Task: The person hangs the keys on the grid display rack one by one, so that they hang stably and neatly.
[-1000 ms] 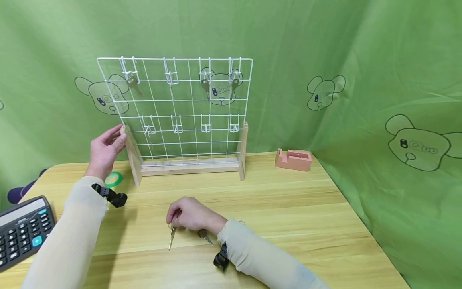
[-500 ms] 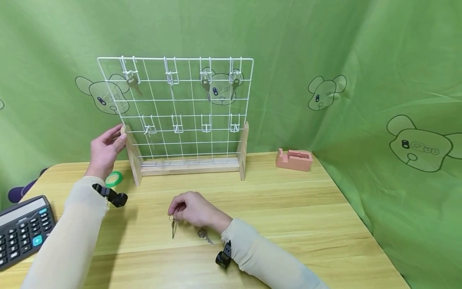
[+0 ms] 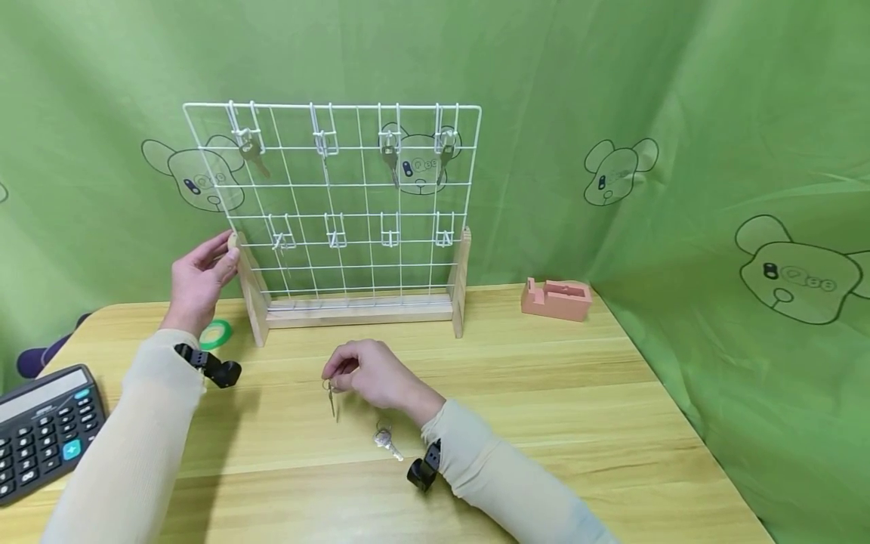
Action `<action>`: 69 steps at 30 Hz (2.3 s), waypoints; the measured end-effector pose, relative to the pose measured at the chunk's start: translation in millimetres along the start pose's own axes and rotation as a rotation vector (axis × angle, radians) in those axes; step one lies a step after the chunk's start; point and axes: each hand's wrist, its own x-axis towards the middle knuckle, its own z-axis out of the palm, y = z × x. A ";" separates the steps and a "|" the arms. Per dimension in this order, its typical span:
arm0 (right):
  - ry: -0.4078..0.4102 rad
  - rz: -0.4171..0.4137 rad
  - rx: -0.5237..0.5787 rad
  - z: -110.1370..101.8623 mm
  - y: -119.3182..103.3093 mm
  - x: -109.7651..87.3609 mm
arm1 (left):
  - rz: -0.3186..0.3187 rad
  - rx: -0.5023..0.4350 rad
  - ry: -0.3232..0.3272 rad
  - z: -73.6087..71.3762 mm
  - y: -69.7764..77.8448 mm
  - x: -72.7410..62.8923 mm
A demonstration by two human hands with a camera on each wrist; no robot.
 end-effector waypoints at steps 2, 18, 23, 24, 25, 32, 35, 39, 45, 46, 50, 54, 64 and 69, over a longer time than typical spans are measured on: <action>0.011 -0.001 0.002 -2.3 0.3 0.6 | -0.002 -0.007 0.001 -0.2 -0.3 -0.3; 0.123 -0.018 0.014 -21.6 -12.8 4.0 | 0.003 0.007 0.013 1.1 -1.9 2.3; 0.143 -0.027 0.011 -25.7 -14.4 7.8 | 0.007 0.005 0.008 1.7 -1.9 1.6; 0.149 -0.030 0.010 -26.5 -14.6 8.7 | 0.008 0.001 0.008 1.7 -1.8 1.5; 0.156 -0.032 0.008 -27.2 -14.9 9.5 | 0.010 0.002 0.010 1.6 -1.7 1.5; 0.186 -0.050 0.024 -32.5 -18.9 13.8 | 0.010 -0.005 0.026 0.8 -1.8 1.7; 0.213 -0.047 0.039 -35.3 -20.3 15.8 | 0.010 0.001 0.027 0.6 -2.2 2.3; 0.248 -0.028 0.074 -38.3 -21.3 19.7 | 0.010 -0.001 0.028 1.2 -2.0 2.6; 0.287 -0.035 0.117 -42.1 -24.0 26.2 | 0.008 0.003 0.027 2.0 -1.7 2.0; 0.296 -0.039 0.116 -42.8 -25.1 26.9 | 0.007 0.002 0.026 2.0 -1.6 1.8; 0.332 -0.042 0.105 -46.1 -28.5 29.3 | 0.005 0.002 0.023 2.0 -1.9 2.0; 0.349 -0.035 0.091 -47.8 -29.6 31.0 | 0.005 -0.003 0.023 1.8 -2.8 2.7; 0.369 -0.028 0.103 -51.2 -29.9 35.8 | 0.007 -0.018 0.021 1.3 -4.0 3.5; 0.371 -0.044 0.104 -53.9 -34.4 38.9 | 0.012 -0.013 0.019 0.8 -4.1 3.1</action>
